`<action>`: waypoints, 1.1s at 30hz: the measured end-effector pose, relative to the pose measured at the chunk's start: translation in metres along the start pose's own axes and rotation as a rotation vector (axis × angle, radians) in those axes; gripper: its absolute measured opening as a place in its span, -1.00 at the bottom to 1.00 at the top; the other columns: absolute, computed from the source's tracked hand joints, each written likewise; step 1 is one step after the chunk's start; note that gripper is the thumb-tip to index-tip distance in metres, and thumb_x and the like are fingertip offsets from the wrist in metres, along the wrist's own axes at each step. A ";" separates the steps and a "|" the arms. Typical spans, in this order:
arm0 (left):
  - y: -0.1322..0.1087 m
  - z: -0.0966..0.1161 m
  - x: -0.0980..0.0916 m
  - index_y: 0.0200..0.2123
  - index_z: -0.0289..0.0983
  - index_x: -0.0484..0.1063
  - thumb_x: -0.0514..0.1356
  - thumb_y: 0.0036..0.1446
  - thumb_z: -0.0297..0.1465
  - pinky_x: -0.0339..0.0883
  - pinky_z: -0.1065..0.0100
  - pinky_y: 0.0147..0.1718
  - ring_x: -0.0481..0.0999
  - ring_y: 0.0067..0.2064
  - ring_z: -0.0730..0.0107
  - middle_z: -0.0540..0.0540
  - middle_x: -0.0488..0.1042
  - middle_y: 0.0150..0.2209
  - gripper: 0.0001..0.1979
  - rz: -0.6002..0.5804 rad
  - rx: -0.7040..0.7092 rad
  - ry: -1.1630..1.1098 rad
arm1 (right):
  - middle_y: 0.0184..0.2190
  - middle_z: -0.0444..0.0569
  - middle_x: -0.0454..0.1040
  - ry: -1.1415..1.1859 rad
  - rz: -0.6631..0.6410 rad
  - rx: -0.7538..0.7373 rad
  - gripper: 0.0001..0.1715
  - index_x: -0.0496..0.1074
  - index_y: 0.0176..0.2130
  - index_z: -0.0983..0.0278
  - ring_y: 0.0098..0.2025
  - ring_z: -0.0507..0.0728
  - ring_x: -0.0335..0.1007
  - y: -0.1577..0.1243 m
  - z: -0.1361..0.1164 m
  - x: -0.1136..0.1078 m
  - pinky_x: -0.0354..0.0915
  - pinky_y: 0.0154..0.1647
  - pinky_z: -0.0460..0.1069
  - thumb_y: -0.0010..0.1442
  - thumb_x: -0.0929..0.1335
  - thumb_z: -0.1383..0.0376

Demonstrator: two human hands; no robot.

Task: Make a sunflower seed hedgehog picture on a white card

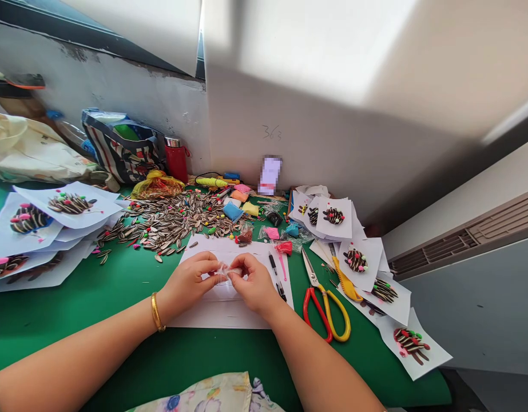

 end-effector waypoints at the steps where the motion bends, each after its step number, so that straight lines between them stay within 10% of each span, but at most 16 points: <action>1: -0.001 0.001 0.000 -0.31 -0.23 0.58 0.30 0.16 -0.37 0.33 0.38 -0.27 0.47 -0.29 0.38 -0.05 0.48 -0.32 -0.93 0.011 0.021 0.006 | -0.39 -0.14 0.40 0.005 0.001 0.005 -0.87 0.37 -0.31 0.23 -0.35 0.07 0.30 0.000 0.000 0.000 0.25 -0.29 -0.01 0.09 0.39 0.27; 25: -0.003 0.015 -0.003 -0.40 -0.27 0.53 0.13 0.26 -0.44 0.31 0.32 -0.34 0.45 -0.34 0.32 -0.09 0.48 -0.41 -0.78 0.086 0.269 0.192 | -0.43 -0.10 0.50 0.102 -0.046 0.062 -0.74 0.41 -0.36 0.23 -0.35 0.09 0.44 -0.001 0.004 0.002 0.36 -0.28 0.01 0.15 0.43 0.11; 33: 0.004 -0.008 -0.014 -0.25 -0.24 0.54 0.18 0.25 -0.30 0.40 0.31 -0.28 0.52 -0.34 0.38 -0.07 0.53 -0.35 -0.83 0.178 -0.087 -0.325 | -0.41 -0.14 0.40 0.026 0.199 0.010 -0.73 0.40 -0.28 0.22 -0.42 0.06 0.36 0.012 0.014 -0.033 0.38 -0.40 -0.01 0.18 0.38 0.07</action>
Point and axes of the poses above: each hand's wrist, its own y-axis towards the middle knuckle, its own x-axis out of the palm, z = x × y, the point moved 5 cm from there along y, towards the middle knuckle
